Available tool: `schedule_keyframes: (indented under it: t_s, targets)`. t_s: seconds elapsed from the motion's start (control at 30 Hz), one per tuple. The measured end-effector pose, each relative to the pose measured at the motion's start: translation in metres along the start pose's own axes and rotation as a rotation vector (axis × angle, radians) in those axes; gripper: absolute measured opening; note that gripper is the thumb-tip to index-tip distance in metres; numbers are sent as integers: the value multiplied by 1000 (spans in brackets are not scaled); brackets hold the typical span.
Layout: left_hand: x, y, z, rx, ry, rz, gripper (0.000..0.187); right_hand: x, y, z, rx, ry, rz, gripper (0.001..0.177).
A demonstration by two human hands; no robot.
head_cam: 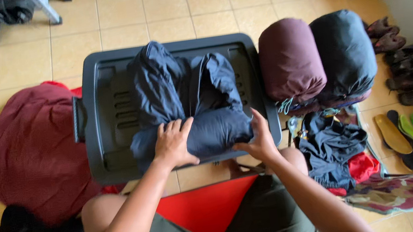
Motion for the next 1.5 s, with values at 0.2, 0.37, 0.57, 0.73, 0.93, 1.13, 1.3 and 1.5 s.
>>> schedule_keyframes:
  t_s: [0.2, 0.37, 0.57, 0.73, 0.93, 1.13, 1.3, 1.5]
  targets:
    - [-3, -3, -1, 37, -6, -1, 121, -25, 35, -19, 190, 272, -516, 127]
    - [1, -8, -9, 52, -1, 34, 120, -27, 39, -37, 344, 297, -505, 119]
    - [3, -14, -7, 78, -6, 83, 117, 67, 17, -26, 252, -328, 563, 113]
    - [9, -13, -20, 124, 29, 106, 115, 97, 78, 2, 420, -798, 1139, 138]
    - [25, -18, -45, 99, 58, 210, 119, 76, 91, -47, 450, -787, 1082, 139]
    - [15, -37, -10, -128, 153, 29, 113, 99, 83, -67, 661, -477, 874, 124]
    - [55, -16, 3, -42, -43, -119, 131, 108, 85, -81, 709, -374, 837, 121]
    - [89, -5, -37, 77, -51, 95, 118, 103, 92, -112, 806, -251, 779, 115]
Point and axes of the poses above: each hand's wrist, its own z-axis away from the middle knuckle, its own y-axis out of the palm, x = y × z, the point moved 7 cm from there along -z, towards the middle knuckle, and after that the axes turned 1 degree about z, right-handed, at the moved point
